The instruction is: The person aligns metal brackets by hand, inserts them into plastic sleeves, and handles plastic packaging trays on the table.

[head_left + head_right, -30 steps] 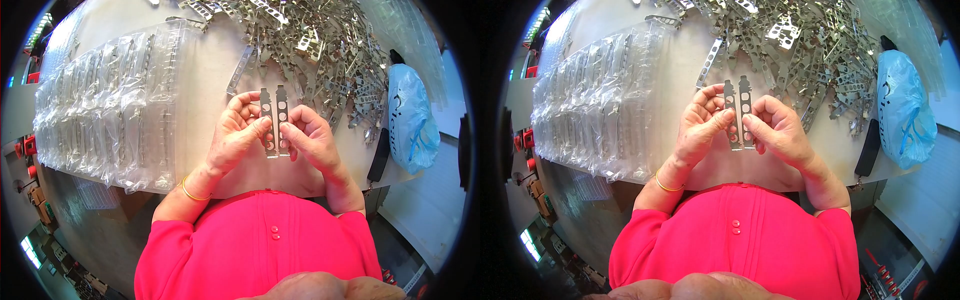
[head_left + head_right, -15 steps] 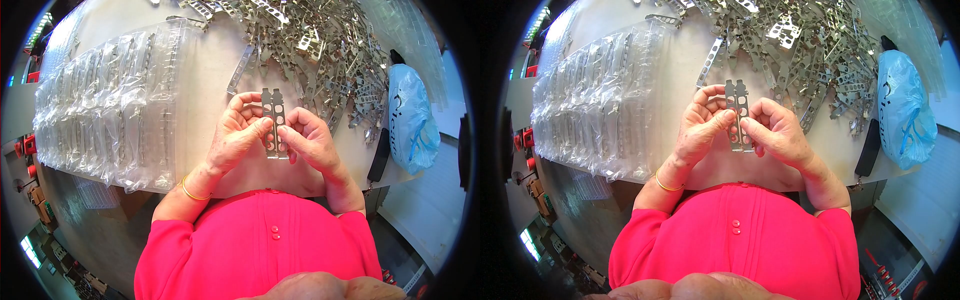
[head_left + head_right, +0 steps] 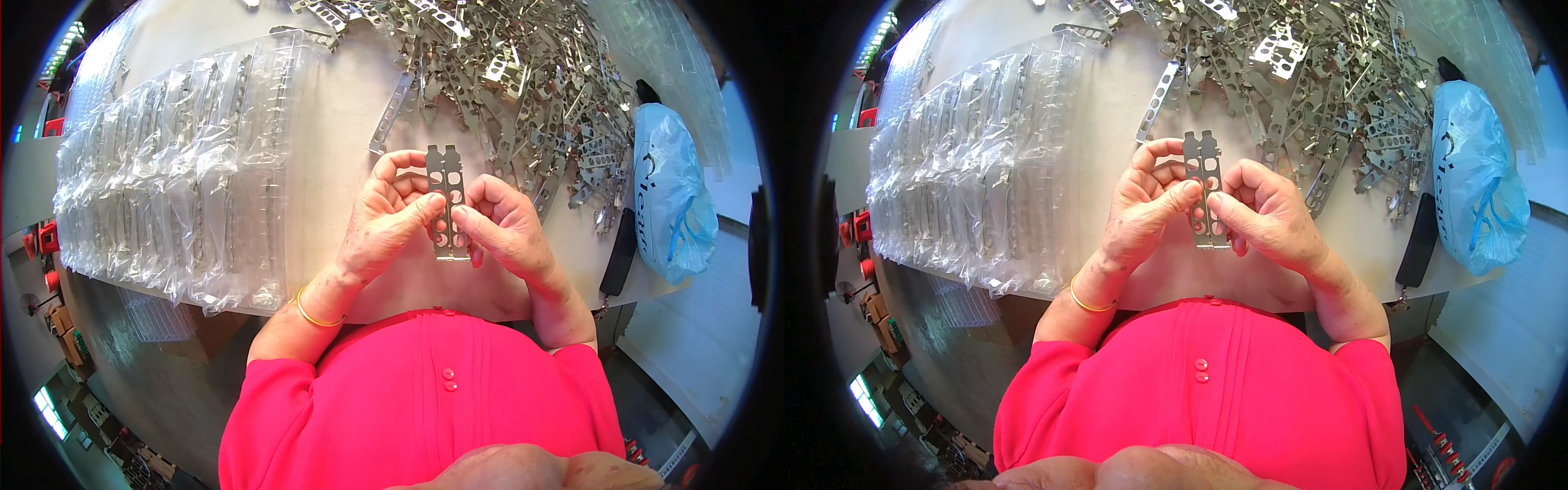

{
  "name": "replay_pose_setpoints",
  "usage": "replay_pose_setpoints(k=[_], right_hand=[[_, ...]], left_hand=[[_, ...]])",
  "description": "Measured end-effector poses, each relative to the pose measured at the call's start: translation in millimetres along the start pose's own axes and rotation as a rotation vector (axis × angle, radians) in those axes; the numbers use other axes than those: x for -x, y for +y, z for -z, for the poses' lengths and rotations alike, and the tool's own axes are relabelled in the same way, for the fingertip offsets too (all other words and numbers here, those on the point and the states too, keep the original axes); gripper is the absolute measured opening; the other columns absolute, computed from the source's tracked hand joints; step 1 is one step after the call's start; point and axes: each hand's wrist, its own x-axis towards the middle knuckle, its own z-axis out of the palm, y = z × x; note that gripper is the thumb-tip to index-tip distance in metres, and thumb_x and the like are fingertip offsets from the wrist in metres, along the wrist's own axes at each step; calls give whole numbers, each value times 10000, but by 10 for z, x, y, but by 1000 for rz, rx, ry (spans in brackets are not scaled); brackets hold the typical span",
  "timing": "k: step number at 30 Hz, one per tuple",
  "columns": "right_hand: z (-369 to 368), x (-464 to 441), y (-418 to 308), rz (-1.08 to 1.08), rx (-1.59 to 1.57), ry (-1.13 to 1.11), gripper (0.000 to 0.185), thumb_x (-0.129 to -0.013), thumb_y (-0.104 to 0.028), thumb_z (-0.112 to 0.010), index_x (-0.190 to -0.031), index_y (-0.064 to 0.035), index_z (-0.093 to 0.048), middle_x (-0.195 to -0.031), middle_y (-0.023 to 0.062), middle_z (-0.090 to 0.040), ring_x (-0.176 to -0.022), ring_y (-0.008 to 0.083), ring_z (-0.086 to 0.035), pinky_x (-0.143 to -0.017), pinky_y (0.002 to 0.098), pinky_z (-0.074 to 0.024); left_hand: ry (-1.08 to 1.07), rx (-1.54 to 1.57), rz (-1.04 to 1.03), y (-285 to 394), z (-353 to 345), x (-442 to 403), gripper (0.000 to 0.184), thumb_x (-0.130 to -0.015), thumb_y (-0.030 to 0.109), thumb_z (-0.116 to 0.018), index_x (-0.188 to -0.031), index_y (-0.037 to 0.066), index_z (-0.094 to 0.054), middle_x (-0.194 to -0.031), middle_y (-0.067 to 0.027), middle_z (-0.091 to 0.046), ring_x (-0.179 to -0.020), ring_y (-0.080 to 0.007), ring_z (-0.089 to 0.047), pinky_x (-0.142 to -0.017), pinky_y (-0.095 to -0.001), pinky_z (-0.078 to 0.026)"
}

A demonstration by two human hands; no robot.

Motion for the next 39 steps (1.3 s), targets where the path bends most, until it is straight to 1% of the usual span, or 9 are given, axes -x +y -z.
replay_pose_setpoints(k=[4, 6, 7, 9, 25, 27, 34, 36, 39], right_hand=[[-7, 0, -12, 5, -10, -3, 99, -992, -134, -605, -977, -48, -558, -790, 31, -666, -580, 52, -585, -467, 205, -458], [4, 0, -8, -10, -13, -10, 97, -991, -132, -606, -976, -49, -559, -803, 33, -669, -593, 52, -589, -469, 206, -461], [8, 0, -5, -10, -12, -9, 97, -991, -132, -606, -976, -49, -559, -803, 33, -669, -593, 52, -589, -469, 206, -461], [15, -2, -1, -9, 2, -15, 95, -991, -130, -605, -975, -49, -560, -802, 32, -668, -593, 53, -590, -469, 208, -464], [6, 0, -29, -20, -7, -26, 106, -991, -147, -609, -976, -52, -563, -791, 32, -663, -575, 66, -592, -467, 216, -470], [-5, 3, -38, -11, -14, -22, 110, -989, -147, -615, -972, -52, -561, -794, 32, -662, -593, 64, -594, -475, 217, -470], [11, 1, -40, -27, -2, -32, 125, -984, -154, -621, -964, -50, -554, -796, 29, -656, -615, 61, -597, -480, 215, -470], [17, 1, -47, -25, -19, -51, 129, -982, -158, -621, -957, -51, -554, -787, 28, -654, -586, 61, -586, -477, 215, -469], [33, -5, -7, -15, -2, -49, 131, -982, -160, -621, -950, -52, -555, -779, 29, -653, -555, 61, -573, -469, 215, -462]], left_hand=[[-2, 5, -3, -6, 7, 5, 485, -953, 42, -646, -1355, 19, -377, -1076, -125, -642, -828, -135, -663, -686, -270, -560], [-3, 36, 17, 5, 12, 16, 452, -942, -16, -627, -1339, 28, -416, -1082, -136, -662, -893, -146, -653, -742, -276, -557], [-3, 37, 17, 7, 9, 14, 452, -942, -16, -627, -1339, 28, -416, -1082, -136, -662, -893, -146, -653, -742, -276, -557], [-9, 28, 11, 7, 3, 9, 478, -953, 24, -638, -1353, 21, -377, -1073, -127, -644, -835, -137, -666, -705, -275, -562], [-2, 21, 2, -3, 4, 14, 485, -948, 28, -650, -1352, 25, -382, -1066, -129, -648, -852, -144, -669, -699, -269, -560], [10, 22, 3, 3, -5, 21, 464, -939, -11, -637, -1343, 34, -414, -1068, -142, -666, -848, -148, -657, -719, -274, -560], [1, 22, -3, -2, -11, 9, 476, -935, 1, -648, -1349, 25, -415, -1063, -148, -673, -812, -145, -653, -714, -268, -552], [-3, 16, -17, -15, -2, 0, 472, -936, 7, -657, -1336, 36, -407, -1054, -133, -663, -833, -135, -661, -681, -262, -557], [-7, 3, -17, -10, 3, 1, 468, -937, 8, -657, -1333, 39, -411, -1054, -132, -663, -824, -135, -661, -679, -262, -553]])
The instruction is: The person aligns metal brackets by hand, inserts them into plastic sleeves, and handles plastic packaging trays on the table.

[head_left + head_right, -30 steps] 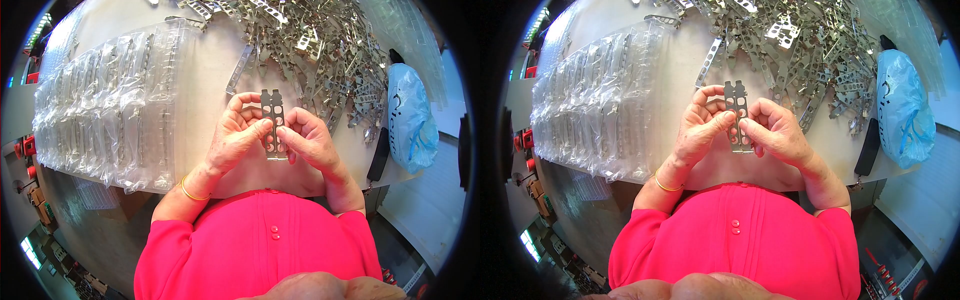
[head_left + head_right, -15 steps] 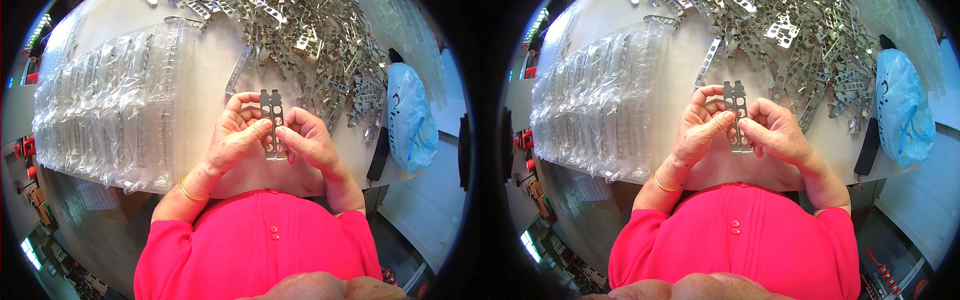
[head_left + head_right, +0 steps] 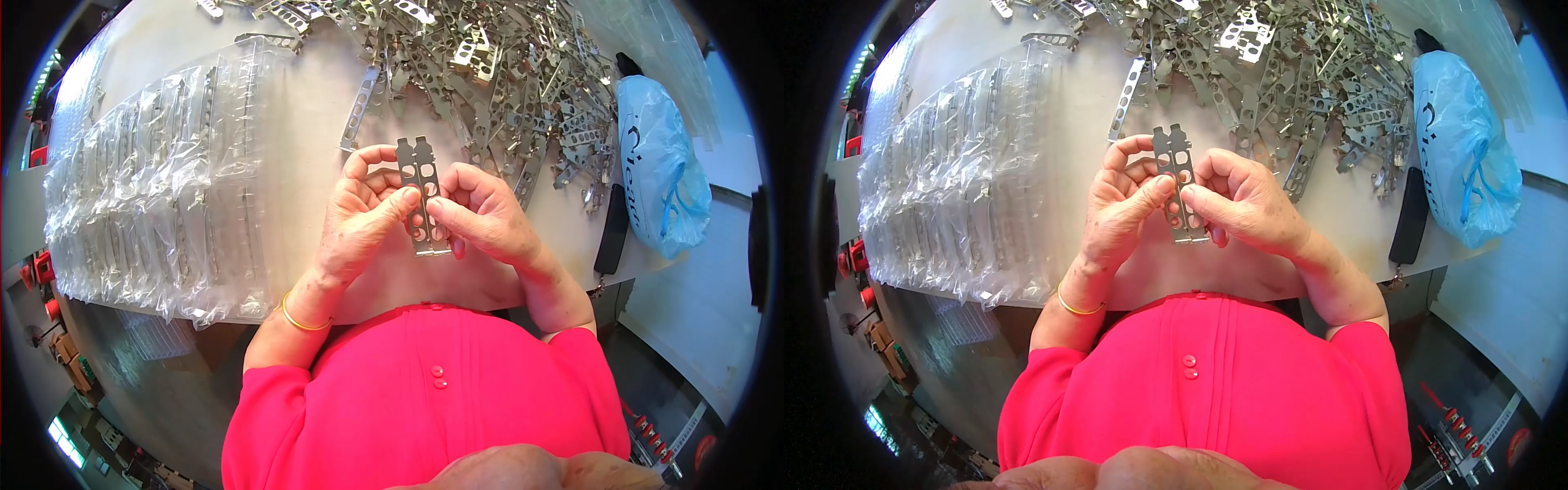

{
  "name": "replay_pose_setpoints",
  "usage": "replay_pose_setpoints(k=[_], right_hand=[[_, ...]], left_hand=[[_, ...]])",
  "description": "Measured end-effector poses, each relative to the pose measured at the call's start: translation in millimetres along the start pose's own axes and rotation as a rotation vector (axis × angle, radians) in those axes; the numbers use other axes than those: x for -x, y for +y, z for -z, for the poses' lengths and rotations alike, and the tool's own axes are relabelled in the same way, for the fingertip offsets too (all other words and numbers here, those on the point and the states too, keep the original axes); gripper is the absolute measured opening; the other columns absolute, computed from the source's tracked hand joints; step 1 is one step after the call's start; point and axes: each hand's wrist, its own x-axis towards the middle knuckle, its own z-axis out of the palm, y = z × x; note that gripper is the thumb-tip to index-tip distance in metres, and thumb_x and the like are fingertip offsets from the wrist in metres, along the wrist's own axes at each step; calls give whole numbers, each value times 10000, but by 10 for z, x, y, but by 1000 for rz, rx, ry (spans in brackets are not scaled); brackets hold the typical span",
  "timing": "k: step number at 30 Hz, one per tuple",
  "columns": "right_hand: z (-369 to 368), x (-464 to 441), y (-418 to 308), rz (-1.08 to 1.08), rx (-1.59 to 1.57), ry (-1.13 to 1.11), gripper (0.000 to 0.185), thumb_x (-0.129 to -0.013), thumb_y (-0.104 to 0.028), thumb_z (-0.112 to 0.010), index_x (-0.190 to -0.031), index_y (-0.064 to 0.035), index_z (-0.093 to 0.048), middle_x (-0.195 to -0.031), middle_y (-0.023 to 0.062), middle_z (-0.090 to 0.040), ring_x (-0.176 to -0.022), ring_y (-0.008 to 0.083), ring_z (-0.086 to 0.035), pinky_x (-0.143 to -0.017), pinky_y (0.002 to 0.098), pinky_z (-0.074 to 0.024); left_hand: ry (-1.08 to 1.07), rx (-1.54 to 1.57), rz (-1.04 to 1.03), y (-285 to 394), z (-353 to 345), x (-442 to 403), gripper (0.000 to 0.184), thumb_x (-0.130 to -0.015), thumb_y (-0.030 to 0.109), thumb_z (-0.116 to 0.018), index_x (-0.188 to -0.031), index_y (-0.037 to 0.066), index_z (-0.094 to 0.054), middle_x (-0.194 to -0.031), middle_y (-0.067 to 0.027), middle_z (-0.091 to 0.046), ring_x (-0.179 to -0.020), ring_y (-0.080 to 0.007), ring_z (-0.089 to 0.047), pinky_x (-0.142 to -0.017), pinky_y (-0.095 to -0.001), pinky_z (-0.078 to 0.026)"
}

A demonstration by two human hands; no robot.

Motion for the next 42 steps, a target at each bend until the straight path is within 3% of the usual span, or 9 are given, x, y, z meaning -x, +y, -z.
replay_pose_setpoints(k=[10, 19, 22, 30, 36, 42], right_hand=[[-4, 0, -1, -5, 22, 5, 127, -984, -164, -616, -950, -58, -556, -769, 26, -646, -541, 63, -567, -460, 217, -448], [-20, -2, -8, -16, 21, 21, 126, -980, -155, -621, -949, -59, -546, -763, 27, -649, -545, 64, -569, -462, 215, -449], [-23, -6, 3, -2, 35, 25, 119, -982, -144, -618, -949, -56, -546, -758, 26, -647, -547, 66, -573, -462, 215, -451], [-4, -9, 19, 59, -29, 44, 88, -987, -105, -604, -956, -44, -550, -748, 31, -652, -544, 66, -584, -446, 211, -452], [-58, 30, -39, 67, -60, 3, 83, -987, -105, -608, -970, -50, -549, -824, 37, -677, -619, 58, -612, -462, 209, -470], [-34, 16, 26, 47, -38, -9, 91, -989, -109, -610, -960, -55, -543, -814, 34, -674, -613, 52, -600, -478, 203, -456]], left_hand=[[6, -2, -4, 10, -20, -1, 479, -934, 12, -656, -1351, 22, -422, -1064, -147, -674, -832, -146, -653, -725, -272, -547], [15, -4, 18, 22, -14, -1, 477, -931, 22, -671, -1325, 30, -403, -1059, -133, -656, -824, -143, -664, -673, -268, -565], [24, -7, 19, 39, -20, 8, 461, -930, 10, -660, -1328, 33, -429, -1061, -151, -675, -810, -149, -656, -726, -277, -548], [49, -36, 38, 77, -25, 12, 399, -930, 22, -652, -1251, 6, -415, -1065, -159, -686, -753, -164, -669, -653, -290, -566], [6, -56, 20, 28, 13, -7, 418, -948, 53, -654, -1260, 23, -377, -1058, -123, -688, -779, -145, -679, -641, -277, -559], [-14, -59, -30, 19, -7, 17, 352, -980, 56, -594, -1283, 22, -419, -1098, -153, -675, -725, -167, -664, -635, -295, -552]])
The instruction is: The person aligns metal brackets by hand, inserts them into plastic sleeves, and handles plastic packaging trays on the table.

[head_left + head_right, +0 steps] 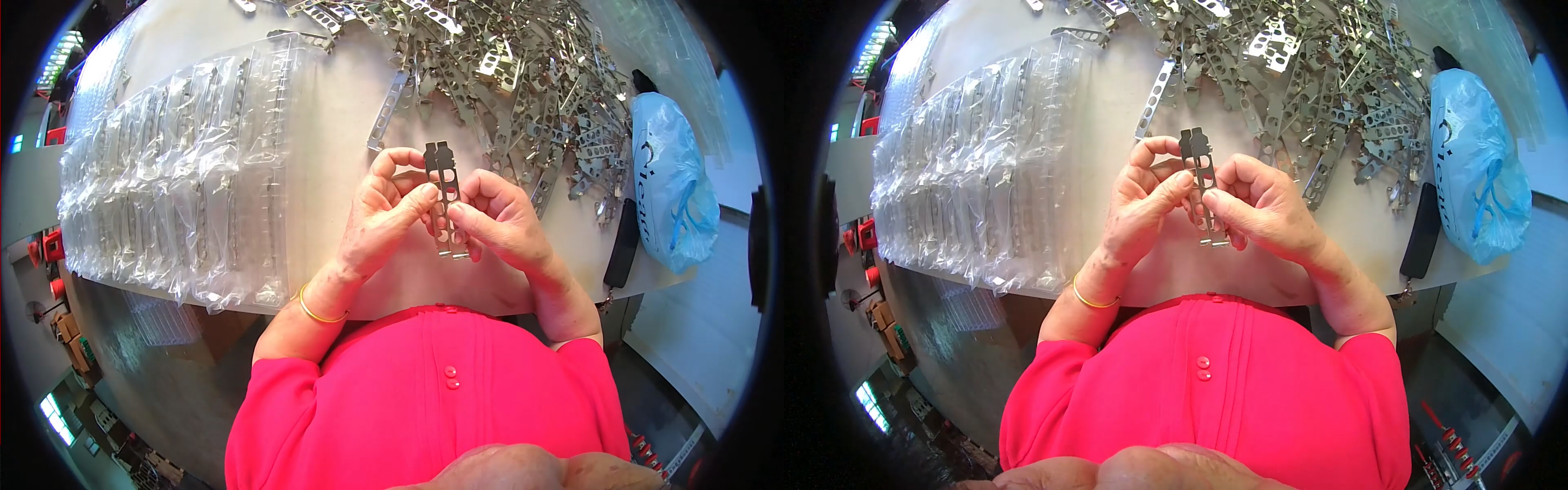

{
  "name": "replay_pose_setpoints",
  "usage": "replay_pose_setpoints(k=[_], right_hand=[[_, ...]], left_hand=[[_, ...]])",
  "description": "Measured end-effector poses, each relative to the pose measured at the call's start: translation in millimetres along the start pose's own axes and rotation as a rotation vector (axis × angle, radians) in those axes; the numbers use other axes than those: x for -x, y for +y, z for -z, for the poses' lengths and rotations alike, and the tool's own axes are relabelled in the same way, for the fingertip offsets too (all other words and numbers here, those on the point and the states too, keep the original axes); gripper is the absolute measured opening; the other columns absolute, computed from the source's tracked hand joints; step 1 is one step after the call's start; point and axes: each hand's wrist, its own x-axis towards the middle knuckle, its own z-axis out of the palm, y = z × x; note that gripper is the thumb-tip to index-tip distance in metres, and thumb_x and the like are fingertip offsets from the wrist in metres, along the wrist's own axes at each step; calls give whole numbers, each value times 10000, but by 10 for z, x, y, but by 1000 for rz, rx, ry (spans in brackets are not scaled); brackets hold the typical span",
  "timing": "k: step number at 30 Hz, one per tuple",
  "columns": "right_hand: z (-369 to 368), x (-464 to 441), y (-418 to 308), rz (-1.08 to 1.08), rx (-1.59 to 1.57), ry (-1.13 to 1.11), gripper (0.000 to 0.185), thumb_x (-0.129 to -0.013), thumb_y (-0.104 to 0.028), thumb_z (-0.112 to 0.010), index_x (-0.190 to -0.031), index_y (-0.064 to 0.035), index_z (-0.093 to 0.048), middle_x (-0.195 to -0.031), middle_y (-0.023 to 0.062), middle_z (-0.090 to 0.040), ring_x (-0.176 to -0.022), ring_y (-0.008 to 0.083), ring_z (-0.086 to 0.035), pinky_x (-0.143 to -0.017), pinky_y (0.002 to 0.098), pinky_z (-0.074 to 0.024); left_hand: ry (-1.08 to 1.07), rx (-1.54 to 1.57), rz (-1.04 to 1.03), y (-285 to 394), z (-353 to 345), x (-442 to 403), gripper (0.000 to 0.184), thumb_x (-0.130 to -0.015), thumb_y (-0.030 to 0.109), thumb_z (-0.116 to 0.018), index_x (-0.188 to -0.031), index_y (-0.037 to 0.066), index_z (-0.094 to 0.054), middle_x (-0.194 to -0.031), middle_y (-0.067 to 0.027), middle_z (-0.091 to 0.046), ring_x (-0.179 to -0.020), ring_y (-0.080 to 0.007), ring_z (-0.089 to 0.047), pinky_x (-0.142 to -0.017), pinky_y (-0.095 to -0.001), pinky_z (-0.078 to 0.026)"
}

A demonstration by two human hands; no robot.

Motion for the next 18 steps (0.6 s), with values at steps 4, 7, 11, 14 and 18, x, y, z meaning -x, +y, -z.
replay_pose_setpoints(k=[4, 7, 11, 14, 18], right_hand=[[3, -3, 7, 6, 30, 6, 90, -989, -107, -611, -954, -54, -546, -794, 34, -670, -598, 49, -586, -475, 205, -436], [-27, -4, -34, -8, 1, 22, 87, -986, -101, -611, -952, -52, -548, -785, 31, -664, -595, 48, -578, -480, 208, -434], [-11, -13, 9, 17, -10, 22, 78, -986, -97, -607, -961, -49, -552, -771, 23, -653, -593, 49, -572, -484, 209, -433], [24, -11, 20, 33, 24, 49, 71, -986, -96, -604, -970, -46, -555, -760, 17, -642, -591, 49, -571, -477, 206, -426], [17, -5, -10, 47, -20, 43, 76, -985, -103, -611, -975, -48, -560, -758, 17, -642, -593, 56, -582, -475, 205, -435]], left_hand=[[-4, 39, 20, 11, 9, 3, 339, -983, 77, -613, -1264, 29, -429, -1091, -128, -683, -781, -142, -673, -640, -279, -558], [-10, 52, 11, 7, 13, 4, 317, -983, 83, -618, -1249, 36, -452, -1089, -125, -685, -777, -142, -671, -635, -277, -559], [-1, 36, 3, -2, 14, -3, 303, -973, 88, -638, -1224, 37, -477, -1074, -120, -686, -757, -135, -660, -626, -273, -555], [31, 34, 4, -4, 6, -5, 307, -958, 85, -662, -1204, 40, -484, -1052, -109, -682, -735, -125, -647, -607, -267, -549], [67, 44, 17, -12, 9, -2, 310, -935, 85, -699, -1161, 51, -490, -979, -67, -661, -700, -94, -619, -541, -230, -509]])
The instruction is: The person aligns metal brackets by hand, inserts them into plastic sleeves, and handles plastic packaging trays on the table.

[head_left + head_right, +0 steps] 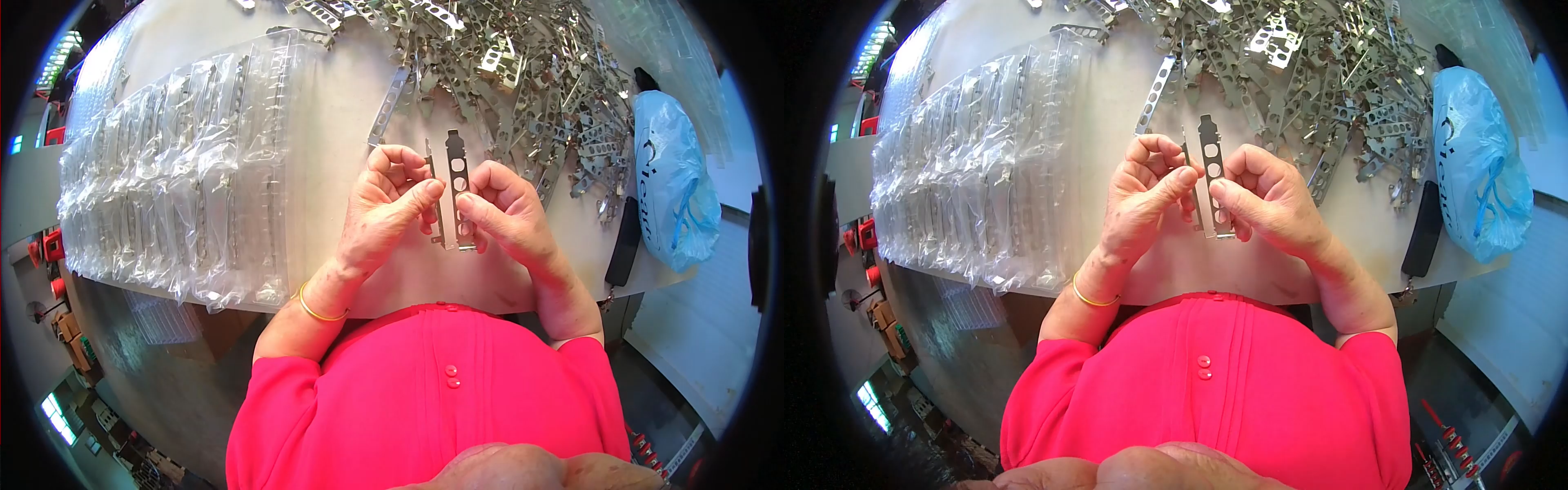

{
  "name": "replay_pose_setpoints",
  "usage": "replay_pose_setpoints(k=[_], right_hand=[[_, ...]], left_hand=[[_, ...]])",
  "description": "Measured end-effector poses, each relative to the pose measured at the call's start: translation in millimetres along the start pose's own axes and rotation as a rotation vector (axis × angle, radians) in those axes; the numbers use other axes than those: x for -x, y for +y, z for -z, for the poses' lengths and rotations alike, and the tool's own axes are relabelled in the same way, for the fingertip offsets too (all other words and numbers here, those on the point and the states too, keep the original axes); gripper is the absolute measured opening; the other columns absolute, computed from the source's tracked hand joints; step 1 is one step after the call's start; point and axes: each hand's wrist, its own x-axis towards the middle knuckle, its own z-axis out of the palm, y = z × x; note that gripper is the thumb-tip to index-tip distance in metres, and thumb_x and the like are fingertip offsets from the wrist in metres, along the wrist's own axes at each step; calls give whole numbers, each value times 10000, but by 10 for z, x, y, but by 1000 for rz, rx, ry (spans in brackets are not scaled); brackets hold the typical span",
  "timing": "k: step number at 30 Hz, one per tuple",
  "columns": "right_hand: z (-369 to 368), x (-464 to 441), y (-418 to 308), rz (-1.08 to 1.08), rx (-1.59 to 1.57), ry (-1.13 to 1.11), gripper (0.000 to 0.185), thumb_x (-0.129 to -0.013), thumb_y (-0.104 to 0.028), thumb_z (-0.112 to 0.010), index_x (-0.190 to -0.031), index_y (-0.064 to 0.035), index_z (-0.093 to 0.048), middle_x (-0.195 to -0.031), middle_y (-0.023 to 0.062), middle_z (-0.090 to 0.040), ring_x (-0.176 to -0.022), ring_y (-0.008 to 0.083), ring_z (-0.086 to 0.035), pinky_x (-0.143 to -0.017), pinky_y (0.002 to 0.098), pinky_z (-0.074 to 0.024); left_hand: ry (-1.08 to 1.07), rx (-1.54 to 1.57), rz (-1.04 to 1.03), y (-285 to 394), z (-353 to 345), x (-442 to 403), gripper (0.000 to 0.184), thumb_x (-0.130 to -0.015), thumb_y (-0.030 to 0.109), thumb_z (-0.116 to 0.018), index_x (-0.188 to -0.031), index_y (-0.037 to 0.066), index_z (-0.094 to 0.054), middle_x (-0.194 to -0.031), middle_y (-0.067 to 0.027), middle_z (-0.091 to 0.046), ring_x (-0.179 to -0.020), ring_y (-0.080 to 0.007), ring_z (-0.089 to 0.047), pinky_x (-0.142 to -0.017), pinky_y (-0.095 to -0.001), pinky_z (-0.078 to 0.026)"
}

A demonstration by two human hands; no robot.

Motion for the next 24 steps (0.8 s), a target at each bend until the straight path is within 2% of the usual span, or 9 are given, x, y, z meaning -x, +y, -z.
replay_pose_setpoints(k=[6, 9, 15, 20, 24], right_hand=[[-24, 7, -25, -42, 5, -37, 105, -987, -131, -625, -982, -47, -561, -774, 21, -646, -607, 66, -601, -484, 213, -460], [-53, 4, -50, -53, 24, -36, 111, -990, -138, -622, -982, -46, -562, -785, 21, -647, -621, 70, -609, -486, 219, -470], [-15, -17, -19, -56, 32, -41, 119, -997, -149, -610, -982, -42, -559, -791, 25, -643, -621, 79, -608, -486, 227, -481], [6, -14, -9, -39, 20, -58, 127, -997, -156, -611, -982, -43, -554, -782, 26, -639, -593, 78, -594, -487, 229, -481], [-4, -20, -23, -119, 65, -57, 139, -998, -168, -616, -980, -44, -554, -792, 34, -648, -585, 79, -591, -490, 230, -478]], left_hand=[[-1, -55, -53, -40, 19, -8, 319, -934, 84, -701, -1173, 77, -491, -953, -55, -646, -657, -50, -580, -498, -180, -445], [5, -43, -26, -4, 0, 5, 354, -931, 34, -684, -1221, 83, -487, -959, -65, -645, -651, -82, -595, -521, -200, -461], [40, -106, -62, 28, -45, 16, 453, -940, 21, -663, -1323, 55, -423, -960, -73, -629, -641, -79, -595, -510, -201, -463], [47, -134, -56, 18, -58, 21, 461, -945, 9, -649, -1338, 42, -411, -947, -74, -617, -634, -83, -596, -504, -207, -468], [22, -119, -90, -2, -47, 15, 470, -951, -2, -631, -1357, 37, -396, -946, -80, -609, -630, -94, -598, -501, -216, -474]])
